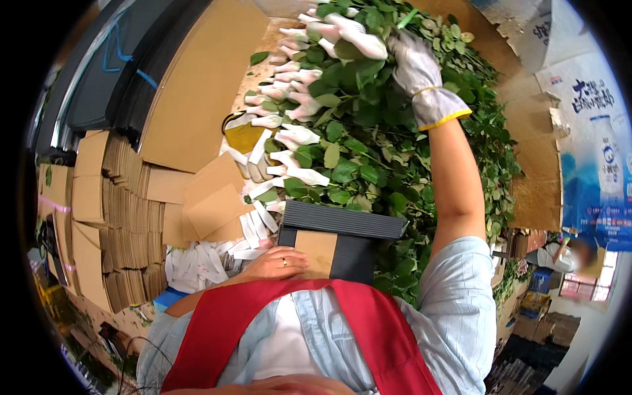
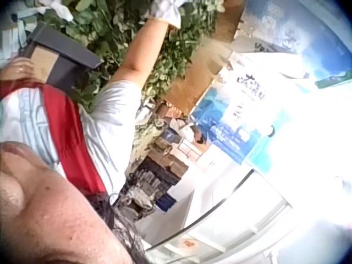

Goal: The person arranges pink roses and green leaves into a black rectangular container, adjusting the placement of the flowers and foliage. They then place a clear plastic lid over the arrangement and secure it.

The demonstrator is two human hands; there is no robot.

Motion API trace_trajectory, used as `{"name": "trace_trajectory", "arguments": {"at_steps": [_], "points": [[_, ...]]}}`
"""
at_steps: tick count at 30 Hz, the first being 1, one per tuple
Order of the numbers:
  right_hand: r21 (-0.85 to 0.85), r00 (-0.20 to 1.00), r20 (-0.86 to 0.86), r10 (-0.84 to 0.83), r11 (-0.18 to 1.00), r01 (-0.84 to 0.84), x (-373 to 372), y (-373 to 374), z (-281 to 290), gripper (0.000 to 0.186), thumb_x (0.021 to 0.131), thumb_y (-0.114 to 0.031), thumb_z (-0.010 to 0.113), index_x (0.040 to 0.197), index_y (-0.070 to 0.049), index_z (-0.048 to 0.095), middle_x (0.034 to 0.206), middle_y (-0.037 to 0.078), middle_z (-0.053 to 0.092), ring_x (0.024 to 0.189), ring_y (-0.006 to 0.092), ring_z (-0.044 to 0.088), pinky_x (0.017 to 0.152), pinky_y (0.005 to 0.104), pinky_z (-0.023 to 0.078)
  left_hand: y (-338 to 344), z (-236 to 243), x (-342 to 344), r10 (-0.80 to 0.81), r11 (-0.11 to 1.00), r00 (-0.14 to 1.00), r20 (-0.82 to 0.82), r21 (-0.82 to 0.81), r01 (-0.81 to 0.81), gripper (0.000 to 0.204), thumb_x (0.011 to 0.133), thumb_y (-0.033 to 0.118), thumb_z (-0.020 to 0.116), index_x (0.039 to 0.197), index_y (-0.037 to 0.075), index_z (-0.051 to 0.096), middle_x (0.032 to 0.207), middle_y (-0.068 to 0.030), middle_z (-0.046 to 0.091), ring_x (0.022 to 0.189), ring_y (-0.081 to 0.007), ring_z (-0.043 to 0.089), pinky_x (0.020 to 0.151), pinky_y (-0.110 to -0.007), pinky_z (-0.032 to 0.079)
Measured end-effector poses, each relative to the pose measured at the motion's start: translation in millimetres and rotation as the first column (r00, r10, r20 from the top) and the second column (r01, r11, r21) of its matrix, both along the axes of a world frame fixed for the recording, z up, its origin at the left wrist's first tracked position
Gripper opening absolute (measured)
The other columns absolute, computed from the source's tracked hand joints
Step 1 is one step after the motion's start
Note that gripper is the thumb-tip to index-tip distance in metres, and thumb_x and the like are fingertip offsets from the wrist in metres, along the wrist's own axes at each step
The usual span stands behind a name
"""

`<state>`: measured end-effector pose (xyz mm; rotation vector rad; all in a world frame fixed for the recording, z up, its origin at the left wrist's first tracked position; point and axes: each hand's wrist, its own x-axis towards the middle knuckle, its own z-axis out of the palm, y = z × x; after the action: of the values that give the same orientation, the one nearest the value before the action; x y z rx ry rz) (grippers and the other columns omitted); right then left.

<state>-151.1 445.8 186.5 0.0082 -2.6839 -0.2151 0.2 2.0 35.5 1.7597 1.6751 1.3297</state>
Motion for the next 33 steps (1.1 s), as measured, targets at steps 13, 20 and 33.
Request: {"name": "trace_trajectory", "arguments": {"at_steps": [13,20,33], "points": [[-0.023,0.931,0.364,0.012,1.000,-0.004,44,-57,-32,0.017,0.085,-0.008,0.053,0.100,-0.008,0.061,0.096,0.014,0.067,0.087,0.0318,0.065,0.075,0.0422,0.054,-6,-2,2,0.009,1.000,0.999,-0.045,-0.024,-0.010,0.025,0.081,0.011,0.065,0.106,0.008,0.067,0.116,-0.0040,0.067,0.117,-0.0237,0.059,0.099,-0.041,0.045],[-0.334,0.827,-0.349,-0.440,0.883,0.329,168,36,178,0.020,0.086,-0.015,0.053,0.098,-0.003,0.063,0.096,0.015,0.066,0.087,0.0268,0.064,0.077,0.0366,0.053,6,9,10,0.130,0.990,0.990,-0.054,0.055,-0.128,0.017,0.076,0.005,0.072,0.092,0.008,0.070,0.103,-0.0035,0.070,0.106,-0.0234,0.064,0.088,-0.038,0.050],[-0.823,0.818,-0.507,0.272,0.128,-0.553,191,-129,197,0.056,0.090,-0.047,0.054,0.115,0.002,0.061,0.107,0.016,0.066,0.098,0.0253,0.064,0.087,0.0364,0.052,3,18,3,0.081,0.995,0.997,0.013,-0.060,-0.080,0.014,0.084,0.010,0.068,0.096,0.003,0.070,0.104,-0.0110,0.070,0.104,-0.0293,0.064,0.090,-0.037,0.050]]}}
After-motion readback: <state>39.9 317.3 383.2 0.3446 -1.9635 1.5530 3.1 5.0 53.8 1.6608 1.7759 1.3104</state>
